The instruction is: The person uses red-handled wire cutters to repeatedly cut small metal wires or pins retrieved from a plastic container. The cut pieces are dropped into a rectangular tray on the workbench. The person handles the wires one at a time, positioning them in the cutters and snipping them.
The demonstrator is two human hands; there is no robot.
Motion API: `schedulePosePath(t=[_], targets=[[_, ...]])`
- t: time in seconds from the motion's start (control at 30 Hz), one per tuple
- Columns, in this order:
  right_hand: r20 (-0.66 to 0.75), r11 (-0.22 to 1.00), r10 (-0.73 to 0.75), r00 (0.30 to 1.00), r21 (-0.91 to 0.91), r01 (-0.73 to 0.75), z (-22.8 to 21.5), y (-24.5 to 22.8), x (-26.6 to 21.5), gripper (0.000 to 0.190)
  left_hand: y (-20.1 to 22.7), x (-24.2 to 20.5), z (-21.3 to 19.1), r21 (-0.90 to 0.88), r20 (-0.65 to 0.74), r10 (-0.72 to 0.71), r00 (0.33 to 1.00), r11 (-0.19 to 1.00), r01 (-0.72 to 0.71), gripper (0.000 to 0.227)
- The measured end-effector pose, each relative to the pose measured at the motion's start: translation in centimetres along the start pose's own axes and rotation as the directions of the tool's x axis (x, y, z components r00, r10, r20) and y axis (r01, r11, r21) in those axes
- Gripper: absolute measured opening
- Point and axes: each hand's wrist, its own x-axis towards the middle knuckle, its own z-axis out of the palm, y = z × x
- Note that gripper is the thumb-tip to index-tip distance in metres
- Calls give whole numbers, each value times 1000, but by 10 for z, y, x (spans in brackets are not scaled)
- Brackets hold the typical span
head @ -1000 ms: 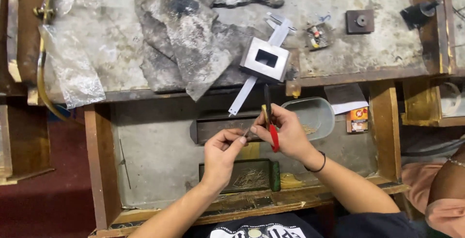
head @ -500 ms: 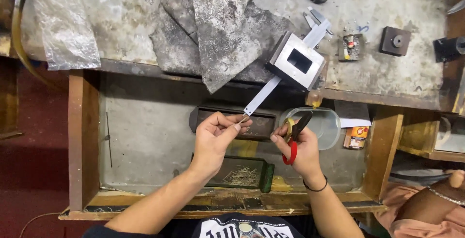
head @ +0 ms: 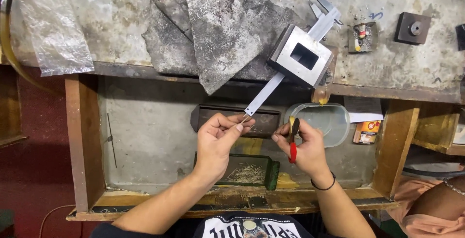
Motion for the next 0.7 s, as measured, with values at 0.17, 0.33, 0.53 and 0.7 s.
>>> schedulePosePath(t=[0.17, 0.33, 0.53, 0.7], targets=[[7, 1000, 10, 1000, -19, -10, 2, -6, 2, 21, -1, -2, 3, 1, 2, 17, 1000, 1000, -17, 10], [14, 1000, 11, 1000, -24, -11, 1, -6, 1, 21, -5, -3, 1, 7, -2, 24, 1000, 1000, -24, 10], [-2, 1000, 3, 1000, -16, -3, 0, -2, 0, 21, -5, -1, 0, 5, 14, 38, 999, 999, -38, 10], [-5, 1000, 5, 1000, -16, -5, -2, -1, 0, 21, -4, -1, -1, 32, 24, 41, 999, 999, -42, 9]])
